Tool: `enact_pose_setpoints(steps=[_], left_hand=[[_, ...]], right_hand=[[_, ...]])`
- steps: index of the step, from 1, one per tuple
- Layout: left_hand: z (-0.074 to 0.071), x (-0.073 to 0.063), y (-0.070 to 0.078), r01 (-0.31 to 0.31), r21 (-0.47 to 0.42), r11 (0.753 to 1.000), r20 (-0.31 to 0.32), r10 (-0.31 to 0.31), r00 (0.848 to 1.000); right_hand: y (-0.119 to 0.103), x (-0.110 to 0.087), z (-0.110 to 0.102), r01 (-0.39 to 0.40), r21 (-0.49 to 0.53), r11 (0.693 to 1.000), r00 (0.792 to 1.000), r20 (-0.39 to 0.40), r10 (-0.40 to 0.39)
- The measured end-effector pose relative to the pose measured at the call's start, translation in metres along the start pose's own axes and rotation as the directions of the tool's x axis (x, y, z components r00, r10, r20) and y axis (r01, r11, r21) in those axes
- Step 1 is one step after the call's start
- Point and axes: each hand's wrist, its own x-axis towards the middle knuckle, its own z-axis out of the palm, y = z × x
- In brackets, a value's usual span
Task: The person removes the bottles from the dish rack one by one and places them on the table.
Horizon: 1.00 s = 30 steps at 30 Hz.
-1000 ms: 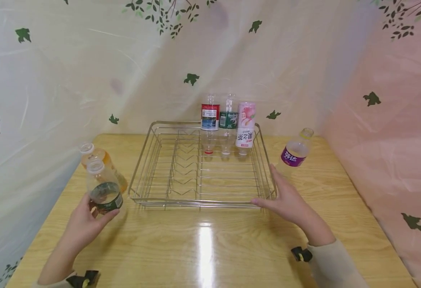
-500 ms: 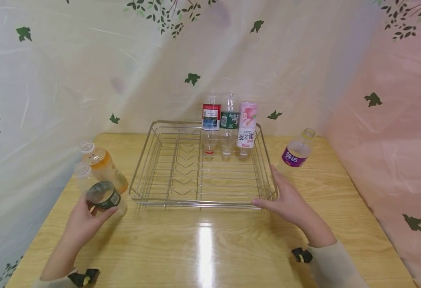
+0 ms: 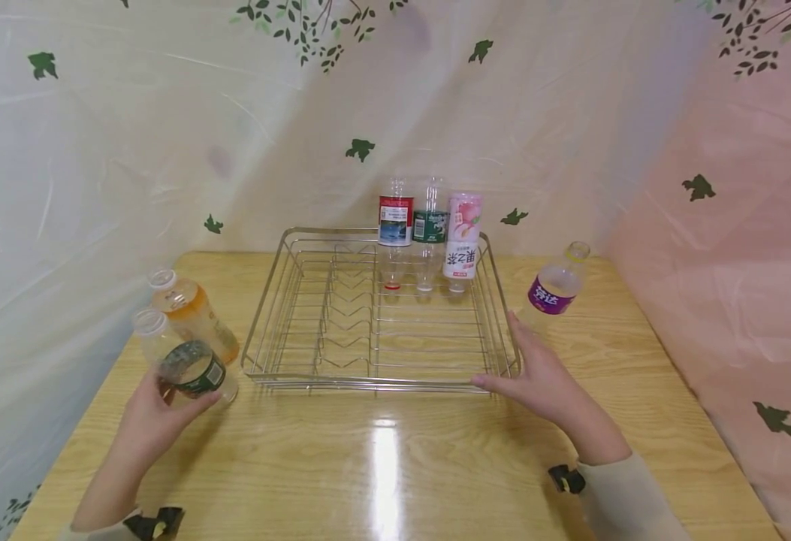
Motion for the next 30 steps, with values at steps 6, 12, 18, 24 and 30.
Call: enact_pose_setpoints(steps=[6,12,18,24,30], left_hand=[[-0.007,-0.005,0.008,-0.047,0.001,0.999,-0.051,0.047,0.998],[-0.015,-0.011,0.020,-0.045,-0.011,0.999,-0.092,0.043,0.995],[-0.022,-0.016,0.035,-0.018,-0.019,1.000,-0.094,0.016,0.995],[-0.028,-0.014,0.045,-0.002,-0.010,1.000,-0.132,0.001,0.991],[-0.033,-0.014,0.054,0.001,-0.026,1.000,-0.147,-0.005,0.989]], right_hand=[[-0.002,-0.001,-0.001,-0.003,-0.004,1.000,1.000,-0.005,0.003],[-0.003,-0.001,-0.002,0.001,-0.009,1.000,1.000,-0.008,-0.001],[-0.001,-0.001,-0.001,0.009,-0.014,1.000,1.000,-0.003,-0.009],[0.000,-0.002,-0.001,0.004,-0.015,1.000,1.000,-0.006,-0.004],[-0.001,-0.002,-0.001,0.003,-0.012,1.000,1.000,-0.012,-0.003]])
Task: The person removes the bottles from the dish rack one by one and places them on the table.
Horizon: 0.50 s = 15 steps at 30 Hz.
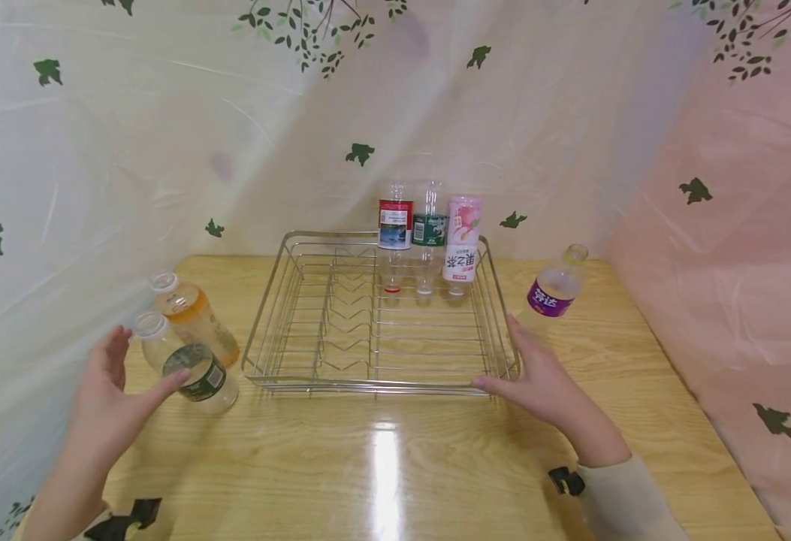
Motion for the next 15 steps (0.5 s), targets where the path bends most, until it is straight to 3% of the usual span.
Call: enact_pose_setpoints(steps=[15], left_hand=[[-0.008,0.005,0.025,-0.120,-0.029,0.992,-0.003,0.120,0.993]], right_hand=[[-0.001,0.000,0.000,0.003,-0.014,1.000,1.000,0.002,-0.003]])
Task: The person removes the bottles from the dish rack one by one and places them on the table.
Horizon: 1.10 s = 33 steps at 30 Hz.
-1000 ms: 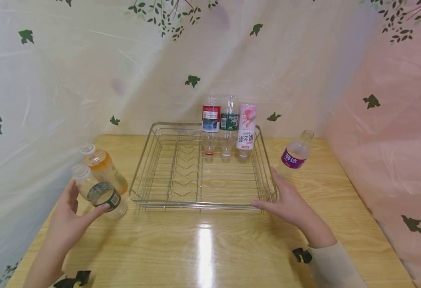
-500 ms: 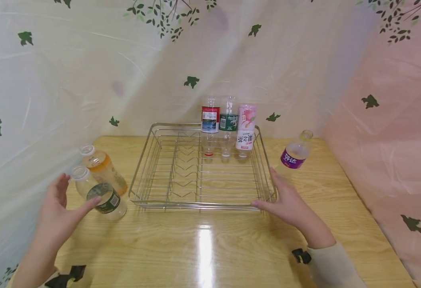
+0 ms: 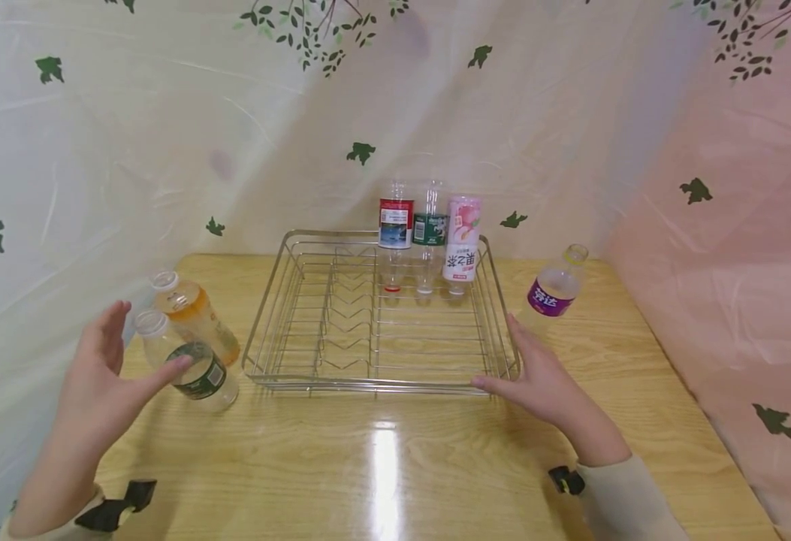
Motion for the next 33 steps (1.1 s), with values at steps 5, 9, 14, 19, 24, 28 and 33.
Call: enact_pose_setpoints(steps=[5,9,14,19,24,28,33], left_hand=[[-0.002,0.004,0.008,-0.032,0.023,0.999,0.005,0.031,0.999],[-0.004,0.005,0.013,-0.045,0.026,0.999,0.009,0.045,0.999],[-0.006,0.007,0.020,-0.052,0.028,0.998,0.006,0.052,0.999],[-0.006,0.010,0.028,-0.070,0.046,0.996,0.007,0.070,0.998],[-0.005,0.011,0.034,-0.097,0.079,0.992,0.000,0.098,0.995],[-0.003,0.012,0.040,-0.102,0.087,0.991,-0.005,0.103,0.995],[0.004,0.009,0.049,-0.119,0.070,0.990,-0.024,0.121,0.992]], right_hand=[[-0.002,0.001,-0.001,-0.008,-0.007,1.000,1.000,0.008,0.008],[-0.002,0.001,-0.001,-0.011,-0.012,1.000,1.000,0.007,0.011],[-0.002,0.001,-0.001,-0.011,-0.017,1.000,1.000,0.003,0.011],[-0.002,0.001,-0.001,-0.016,-0.016,1.000,1.000,0.010,0.016],[-0.001,0.001,-0.002,-0.012,-0.010,1.000,1.000,0.016,0.012],[-0.001,0.001,-0.002,-0.005,-0.005,1.000,1.000,0.014,0.005],[-0.002,0.001,-0.002,-0.006,-0.003,1.000,1.000,0.013,0.006]])
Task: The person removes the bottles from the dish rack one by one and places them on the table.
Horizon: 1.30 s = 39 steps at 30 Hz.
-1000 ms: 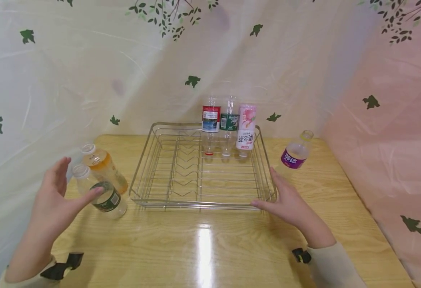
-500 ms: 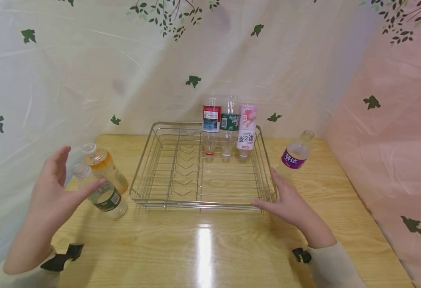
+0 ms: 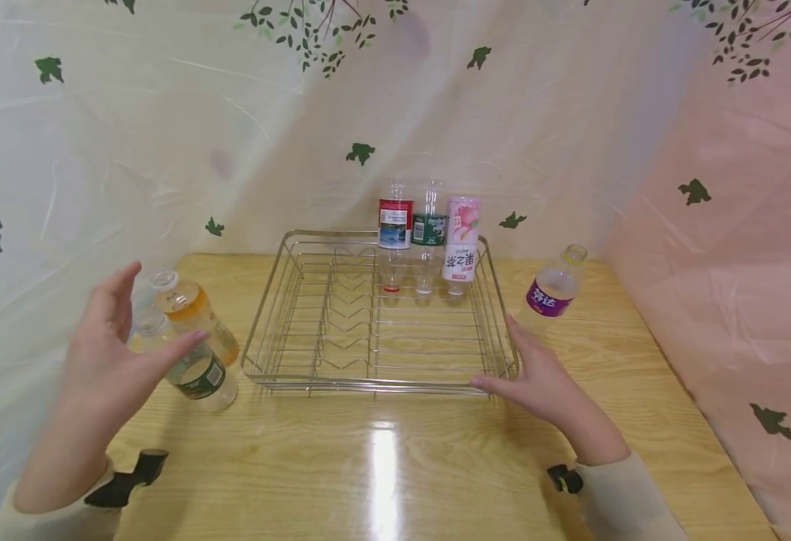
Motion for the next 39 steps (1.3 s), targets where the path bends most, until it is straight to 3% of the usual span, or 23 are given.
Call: enact_pose_setpoints(steps=[5,11,22,31,39], left_hand=[[0.010,-0.004,0.009,-0.055,-0.027,0.998,-0.020,0.055,0.998],[0.017,-0.006,0.016,-0.100,-0.012,0.995,0.026,0.101,0.995],[0.041,-0.002,0.028,-0.111,-0.055,0.992,0.118,0.116,0.986],[0.062,0.006,0.039,-0.069,-0.083,0.994,0.221,0.086,0.972],[0.076,0.019,0.050,-0.115,-0.107,0.988,0.236,0.138,0.962]], right_hand=[[-0.001,0.001,0.001,0.010,0.002,1.000,1.000,-0.005,-0.010],[-0.002,0.001,0.001,0.004,0.004,1.000,1.000,-0.003,-0.004],[0.000,-0.001,0.002,0.008,0.005,1.000,1.000,-0.005,-0.008],[0.002,-0.002,0.003,0.016,-0.008,1.000,1.000,-0.009,-0.016],[0.000,-0.001,0.001,0.011,-0.014,1.000,1.000,-0.010,-0.011]])
